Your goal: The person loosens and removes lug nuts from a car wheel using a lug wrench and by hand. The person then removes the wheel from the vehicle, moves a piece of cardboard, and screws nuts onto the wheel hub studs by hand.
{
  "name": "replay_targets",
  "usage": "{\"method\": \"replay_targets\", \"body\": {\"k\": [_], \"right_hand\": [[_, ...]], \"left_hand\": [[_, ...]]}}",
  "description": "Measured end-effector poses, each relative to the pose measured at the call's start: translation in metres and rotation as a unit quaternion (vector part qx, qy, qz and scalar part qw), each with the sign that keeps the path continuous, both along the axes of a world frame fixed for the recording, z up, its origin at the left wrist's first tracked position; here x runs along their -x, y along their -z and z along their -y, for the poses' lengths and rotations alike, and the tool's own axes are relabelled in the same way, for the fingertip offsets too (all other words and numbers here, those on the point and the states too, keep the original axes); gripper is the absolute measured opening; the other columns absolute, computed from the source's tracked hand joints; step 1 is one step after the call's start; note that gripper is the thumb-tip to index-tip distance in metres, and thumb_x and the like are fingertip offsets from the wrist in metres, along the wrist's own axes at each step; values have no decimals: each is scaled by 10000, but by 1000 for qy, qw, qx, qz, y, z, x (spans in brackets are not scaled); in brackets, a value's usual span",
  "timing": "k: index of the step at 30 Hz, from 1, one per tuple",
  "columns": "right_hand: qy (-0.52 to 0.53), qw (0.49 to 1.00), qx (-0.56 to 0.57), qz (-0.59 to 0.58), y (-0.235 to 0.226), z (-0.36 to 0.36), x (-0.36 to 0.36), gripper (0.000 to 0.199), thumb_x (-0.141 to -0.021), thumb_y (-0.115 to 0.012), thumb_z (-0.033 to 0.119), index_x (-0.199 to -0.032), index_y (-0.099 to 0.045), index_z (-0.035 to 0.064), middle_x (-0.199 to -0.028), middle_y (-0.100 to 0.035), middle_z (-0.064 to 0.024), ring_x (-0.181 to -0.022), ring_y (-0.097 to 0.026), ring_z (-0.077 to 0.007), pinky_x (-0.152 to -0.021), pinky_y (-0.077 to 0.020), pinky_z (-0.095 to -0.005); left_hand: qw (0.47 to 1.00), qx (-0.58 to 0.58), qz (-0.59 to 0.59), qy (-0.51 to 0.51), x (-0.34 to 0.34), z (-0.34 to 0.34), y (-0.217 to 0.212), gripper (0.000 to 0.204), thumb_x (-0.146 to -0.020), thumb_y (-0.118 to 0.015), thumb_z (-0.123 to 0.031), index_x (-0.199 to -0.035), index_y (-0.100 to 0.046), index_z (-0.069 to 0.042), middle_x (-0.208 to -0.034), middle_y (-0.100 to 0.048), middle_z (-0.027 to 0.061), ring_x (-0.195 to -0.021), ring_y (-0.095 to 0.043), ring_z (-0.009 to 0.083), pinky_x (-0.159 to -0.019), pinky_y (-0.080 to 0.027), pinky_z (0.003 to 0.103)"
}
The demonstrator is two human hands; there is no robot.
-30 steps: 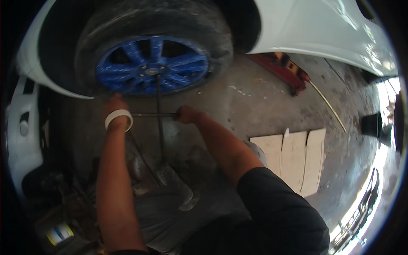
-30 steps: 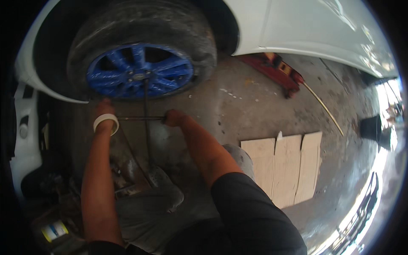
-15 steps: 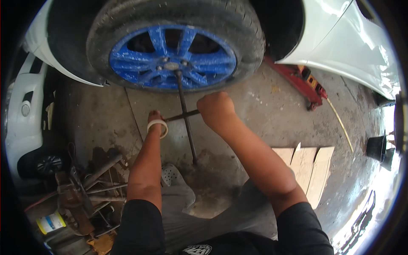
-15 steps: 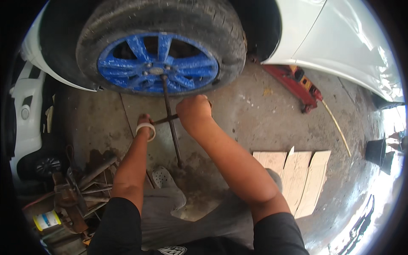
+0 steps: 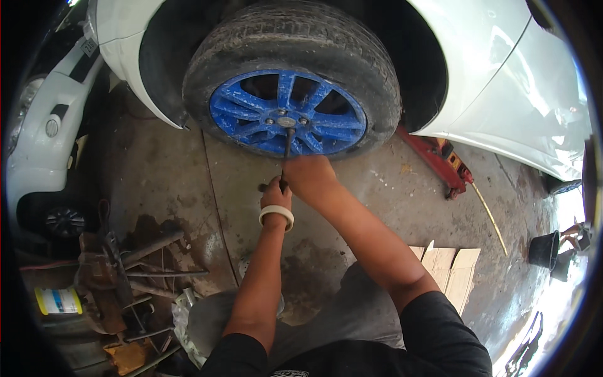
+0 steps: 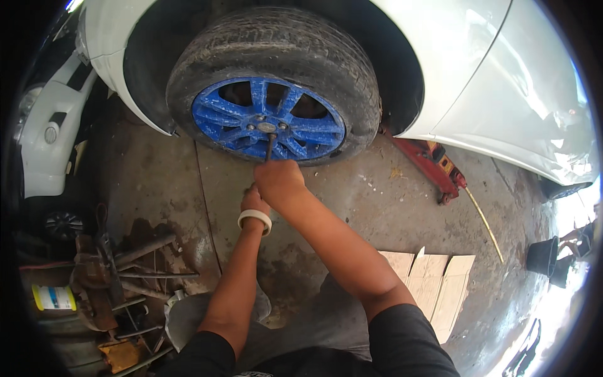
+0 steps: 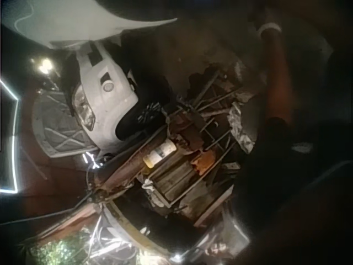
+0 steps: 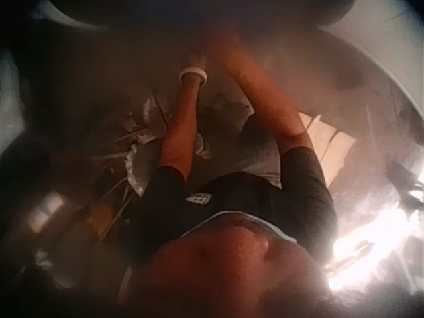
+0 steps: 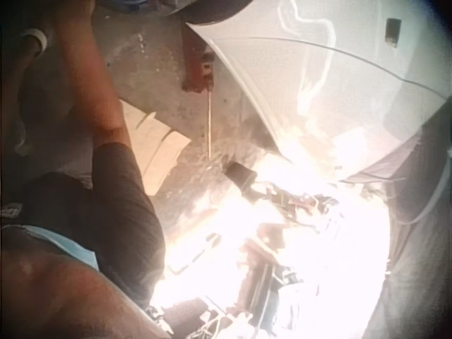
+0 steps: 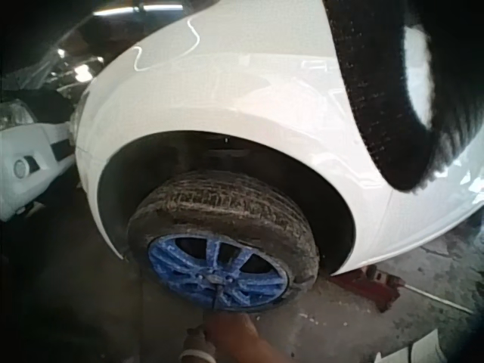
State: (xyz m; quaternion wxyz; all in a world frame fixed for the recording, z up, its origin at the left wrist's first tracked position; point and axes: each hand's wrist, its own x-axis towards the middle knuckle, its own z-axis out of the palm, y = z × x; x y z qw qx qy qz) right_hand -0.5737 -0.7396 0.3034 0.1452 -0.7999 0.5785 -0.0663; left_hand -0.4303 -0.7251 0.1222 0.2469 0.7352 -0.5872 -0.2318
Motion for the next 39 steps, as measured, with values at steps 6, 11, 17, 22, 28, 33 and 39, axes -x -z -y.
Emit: {"method": "replay_targets", "body": {"k": [6, 11, 17, 22, 28, 33, 39], "right_hand": [[238, 865, 281, 340, 3, -27, 66, 258, -967, -655, 247, -967, -646, -11, -907, -671, -182, -820, -636, -365, -779, -519, -411], [56, 854, -309, 415, 20, -48, 128, 261, -973, -588, 236, -1061, -685, 10, -976, -731, -108, -832, -696, -228, -760, -550, -343], [-81, 803, -558, 193, 101, -57, 86, 372, -936, -597, 335, -1115, -690, 23, -984, -727, -95, -893, -717, -235, -755, -590, -390], [-36, 792, -551, 262, 156, -67, 44, 431, -896, -602, 355, -1157, -673, 19, -1048, -713, -145, -955, -706, -260, -785, -586, -448], [80, 720, -537, 431, 172, -87, -2, 485, -897, -596, 390, -1249, -616, 57, -1176, -659, -145, -1095, -645, -264, -901, -514, -509], [128, 635, -552, 525, 163, -100, -9, 406, -932, -601, 349, -1238, -604, 82, -1128, -681, -102, -1045, -663, -228, -830, -529, -462], [168, 603, -482, 613, 168, -105, -27, 315, -1004, -610, 289, -1170, -606, 22, -956, -723, -95, -842, -715, -216, -737, -550, -393]], "left_hand": [[714, -276, -605, -219, -15, 12, 3, 676, -1080, -312, -595, -960, -669, -32, -777, -726, 167, -638, -700, 236, -515, -526, 376], [820, -347, -444, -99, -25, 19, 16, 543, -1073, -368, -435, -909, -633, 9, -650, -649, 113, -547, -635, 223, -478, -513, 352], [777, -217, -584, -93, -33, 3, 18, 271, -1029, -508, -292, -1032, -616, -43, -964, -677, 131, -853, -691, 282, -751, -581, 430], [801, -166, -572, -69, -27, -8, 16, 441, -1044, -561, -488, -1074, -611, -50, -959, -686, 132, -914, -699, 304, -842, -598, 465], [661, -262, -696, -97, -35, 2, 26, 590, -1070, -425, -545, -1136, -605, 12, -1134, -709, 197, -1086, -691, 372, -969, -571, 535], [643, -354, -679, -4, -35, 1, 42, 604, -1067, -383, -544, -1196, -607, 2, -1240, -701, 228, -1118, -692, 352, -1001, -550, 535], [868, -302, -394, -9, -56, -7, -5, 471, -1020, -533, -491, -1182, -627, -58, -1109, -750, 151, -1000, -709, 234, -805, -514, 338]]}}
